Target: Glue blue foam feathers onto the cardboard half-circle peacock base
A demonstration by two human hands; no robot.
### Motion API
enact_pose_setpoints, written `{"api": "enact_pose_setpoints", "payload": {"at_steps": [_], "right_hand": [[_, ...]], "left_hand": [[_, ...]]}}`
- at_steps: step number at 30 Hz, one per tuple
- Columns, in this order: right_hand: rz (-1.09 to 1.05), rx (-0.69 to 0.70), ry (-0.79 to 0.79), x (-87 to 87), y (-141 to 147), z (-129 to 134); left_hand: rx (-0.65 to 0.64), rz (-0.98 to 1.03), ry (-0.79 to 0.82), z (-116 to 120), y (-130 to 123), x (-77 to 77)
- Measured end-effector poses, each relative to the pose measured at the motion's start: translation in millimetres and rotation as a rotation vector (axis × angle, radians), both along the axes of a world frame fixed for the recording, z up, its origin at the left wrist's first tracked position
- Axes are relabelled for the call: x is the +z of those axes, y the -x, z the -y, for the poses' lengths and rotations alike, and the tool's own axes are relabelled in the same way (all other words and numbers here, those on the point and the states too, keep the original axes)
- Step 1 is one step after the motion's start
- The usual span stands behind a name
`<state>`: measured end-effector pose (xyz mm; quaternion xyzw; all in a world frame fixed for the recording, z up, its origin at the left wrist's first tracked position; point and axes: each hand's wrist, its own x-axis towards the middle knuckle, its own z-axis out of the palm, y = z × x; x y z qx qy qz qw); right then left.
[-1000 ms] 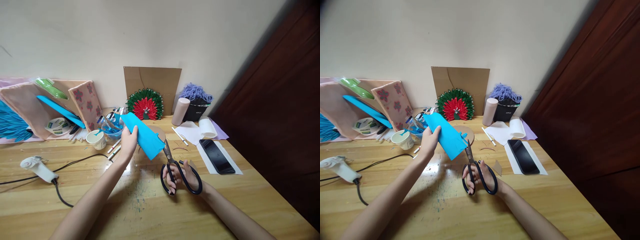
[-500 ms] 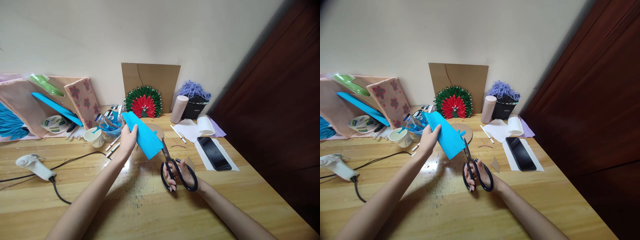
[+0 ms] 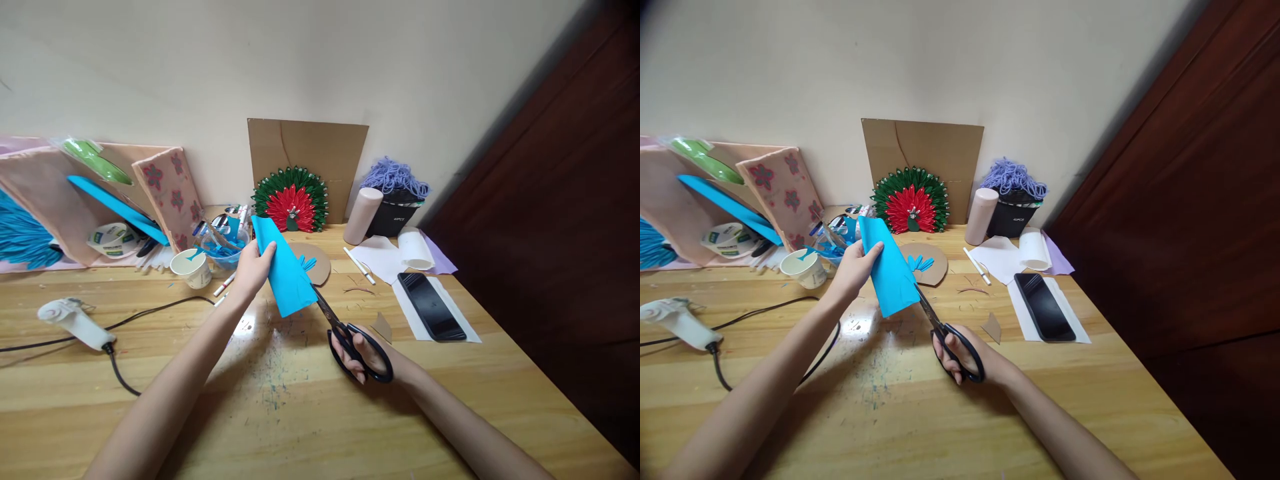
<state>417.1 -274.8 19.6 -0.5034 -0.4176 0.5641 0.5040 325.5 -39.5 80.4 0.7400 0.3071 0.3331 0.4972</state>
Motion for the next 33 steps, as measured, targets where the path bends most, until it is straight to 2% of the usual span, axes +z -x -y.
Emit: {"api": "enact_pose_setpoints", "payload": {"at_steps": [3, 10, 15, 26, 29, 33], "right_hand": [[0.051, 0.016, 0.006, -2.1, 0, 2], [-0.095, 0.091, -0.008, -20.6, 4, 3], [-0.085, 0.081, -0.02, -19.4, 6, 3], [-0.087, 0.014, 0.039, -18.1, 10, 2], [-0.052, -0.014, 0.064, -13.5, 12, 3], [-0.026, -0.059, 0.073, -9.7, 12, 1]], "left_hand": [[-0.009, -0.024, -0.063, -1, 0, 0.7], [-0.052, -0.074, -0.138, 8, -2, -0.4], [-0.094, -0.059, -0.138, 13, -5, -5.1], [-0.103, -0.083, -0.155, 5, -4, -7.3], [-0.113, -0.057, -0.085, 4, -5, -8.0], [-0.195, -0.038, 0.208, 12, -3, -0.9]]}}
